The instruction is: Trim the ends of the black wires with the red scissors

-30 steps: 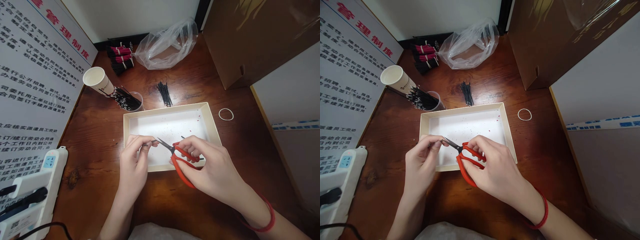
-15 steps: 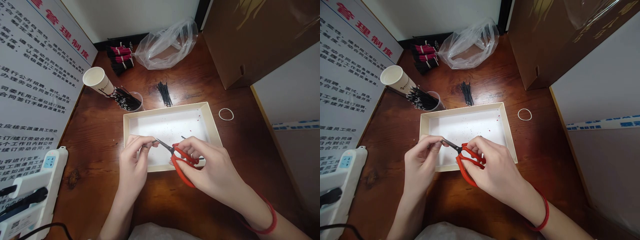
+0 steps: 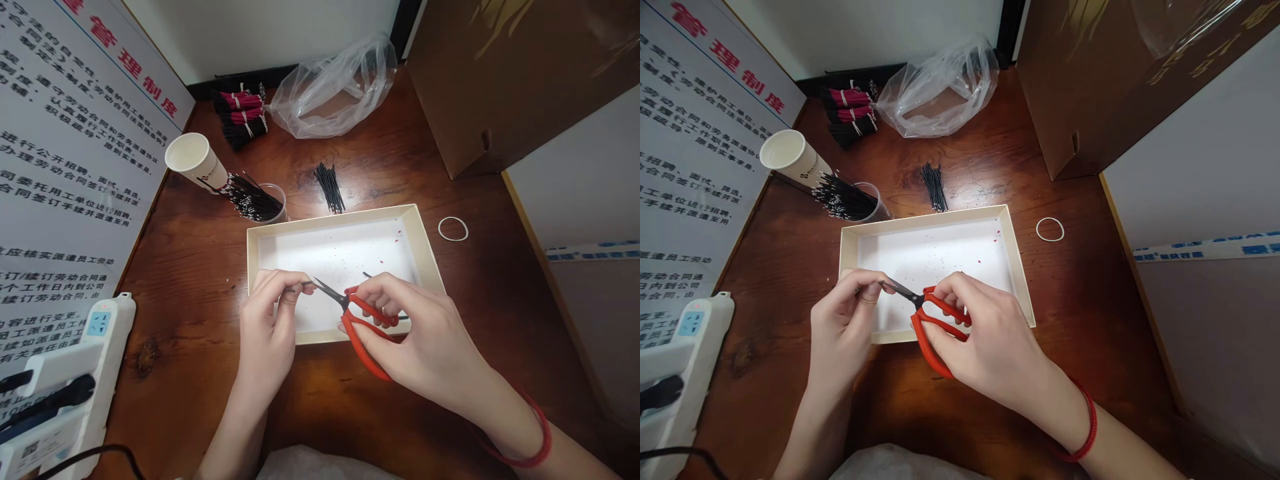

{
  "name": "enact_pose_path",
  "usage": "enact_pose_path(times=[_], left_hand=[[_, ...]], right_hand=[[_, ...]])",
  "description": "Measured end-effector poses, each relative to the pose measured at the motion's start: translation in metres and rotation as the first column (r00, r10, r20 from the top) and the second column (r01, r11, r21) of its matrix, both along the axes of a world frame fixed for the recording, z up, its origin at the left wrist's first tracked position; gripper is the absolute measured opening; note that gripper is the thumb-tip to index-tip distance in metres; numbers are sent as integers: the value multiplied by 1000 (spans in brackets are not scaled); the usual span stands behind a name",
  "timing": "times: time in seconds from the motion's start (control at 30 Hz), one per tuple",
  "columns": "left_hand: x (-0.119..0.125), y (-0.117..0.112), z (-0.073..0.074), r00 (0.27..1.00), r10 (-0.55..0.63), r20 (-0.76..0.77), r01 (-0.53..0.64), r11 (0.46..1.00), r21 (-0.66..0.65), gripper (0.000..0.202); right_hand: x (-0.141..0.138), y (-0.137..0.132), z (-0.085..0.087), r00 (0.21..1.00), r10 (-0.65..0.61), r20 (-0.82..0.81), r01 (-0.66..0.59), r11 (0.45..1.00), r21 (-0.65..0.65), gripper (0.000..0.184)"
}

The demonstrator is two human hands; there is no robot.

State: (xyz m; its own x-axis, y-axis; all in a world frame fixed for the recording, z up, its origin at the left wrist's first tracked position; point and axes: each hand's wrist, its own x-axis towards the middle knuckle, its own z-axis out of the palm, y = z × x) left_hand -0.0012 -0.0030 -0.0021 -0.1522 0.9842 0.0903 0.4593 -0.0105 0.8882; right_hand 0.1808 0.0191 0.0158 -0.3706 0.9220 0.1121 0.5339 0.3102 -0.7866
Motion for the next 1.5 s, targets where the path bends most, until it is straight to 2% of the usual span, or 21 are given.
enact_pose_path(times=[0.5,0.77,1.27,1.5], left_hand=[[-1,0,1,1000,-24,-13,24,1000,16,25],[-1,0,2,998,-42,-37,42,999,-4,27],[-1,1,2,999,-42,-33,42,999,1,27],[-1,1,4,999,-20,-34,19,999,-41,26]], right_hand=[[1,1,-4,1000,-4,-18,3,1000,-22,13],[0,0,-1,1000,-9,8,9,1000,20,18],[1,-2,-4,1000,7,-15,-8,1000,-30,15],[2,-1,-1,999,-19,28,21,998,-63,9]])
